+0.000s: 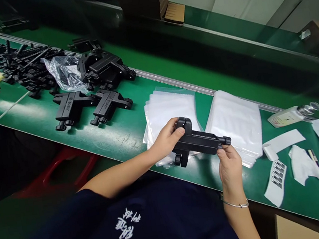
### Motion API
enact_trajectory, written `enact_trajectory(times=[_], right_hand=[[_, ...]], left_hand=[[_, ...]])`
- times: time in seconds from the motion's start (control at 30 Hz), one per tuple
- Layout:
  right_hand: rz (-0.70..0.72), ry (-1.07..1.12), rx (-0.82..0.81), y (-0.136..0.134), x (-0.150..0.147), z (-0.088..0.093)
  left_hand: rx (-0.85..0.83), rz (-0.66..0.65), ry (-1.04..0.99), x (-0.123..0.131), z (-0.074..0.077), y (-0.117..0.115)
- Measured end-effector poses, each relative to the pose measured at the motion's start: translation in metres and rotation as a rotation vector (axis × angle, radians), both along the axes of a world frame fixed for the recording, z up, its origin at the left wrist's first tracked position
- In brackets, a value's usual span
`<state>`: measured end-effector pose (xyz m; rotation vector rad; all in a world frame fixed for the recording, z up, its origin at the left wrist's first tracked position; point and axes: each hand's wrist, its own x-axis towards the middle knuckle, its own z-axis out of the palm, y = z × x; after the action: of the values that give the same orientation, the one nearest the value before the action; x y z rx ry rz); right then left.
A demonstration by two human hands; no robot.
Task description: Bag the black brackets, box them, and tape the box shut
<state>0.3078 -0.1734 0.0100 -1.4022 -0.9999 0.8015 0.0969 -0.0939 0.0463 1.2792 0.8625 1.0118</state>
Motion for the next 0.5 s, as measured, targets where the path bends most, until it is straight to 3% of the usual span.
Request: enact_trajectory(times=[0.13,0.23,0.33,0.43,0.5], right_hand=[[-0.106,-0.056,-0.070,0.002,-0.002,0.000],[0.086,-0.148,0.005,-0.004,-0.008,0.008],[0.308,-0.451,0.161,-0.014,-0.021,0.017],[0.395,-0.729,0.289,-0.023,-0.036,0.021],[0.400,-0.772,0.341,-0.026,-0.042,0.023]], left_hand=[[0.052,-0.005,-0.023,0.002,0.001,-0.001],[-0.183,0.084,-0.175,0.005,-0.002,0.010],[-0.468,0.207,-0.357,0.008,-0.009,0.026],[-0.625,0.251,-0.480,0.010,-0.014,0.035],[-0.678,0.245,-0.522,0.012,-0.015,0.034]])
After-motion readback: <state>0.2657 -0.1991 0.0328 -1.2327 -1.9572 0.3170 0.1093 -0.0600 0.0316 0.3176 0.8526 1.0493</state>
